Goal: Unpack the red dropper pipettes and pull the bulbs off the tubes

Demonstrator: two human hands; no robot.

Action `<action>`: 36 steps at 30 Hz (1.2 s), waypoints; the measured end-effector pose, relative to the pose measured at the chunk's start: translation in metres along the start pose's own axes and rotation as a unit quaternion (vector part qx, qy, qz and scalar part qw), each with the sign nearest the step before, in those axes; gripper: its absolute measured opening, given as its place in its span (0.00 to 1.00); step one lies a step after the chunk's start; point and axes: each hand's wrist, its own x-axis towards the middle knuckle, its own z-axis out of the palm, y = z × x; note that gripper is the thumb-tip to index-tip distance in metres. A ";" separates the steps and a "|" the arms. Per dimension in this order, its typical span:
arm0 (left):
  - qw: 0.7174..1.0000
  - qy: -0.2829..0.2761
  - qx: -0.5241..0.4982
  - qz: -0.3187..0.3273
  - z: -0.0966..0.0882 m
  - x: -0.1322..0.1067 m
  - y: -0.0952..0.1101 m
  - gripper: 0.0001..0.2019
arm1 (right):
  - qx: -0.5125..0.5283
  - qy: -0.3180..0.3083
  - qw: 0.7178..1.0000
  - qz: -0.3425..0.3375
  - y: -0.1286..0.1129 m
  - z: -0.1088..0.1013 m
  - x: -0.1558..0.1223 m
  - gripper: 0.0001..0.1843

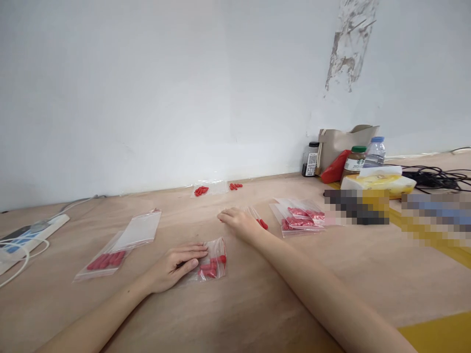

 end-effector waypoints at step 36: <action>1.000 0.010 0.021 0.007 0.000 0.000 0.001 0.15 | -0.145 -0.172 0.974 0.011 -0.016 0.003 -0.004 0.12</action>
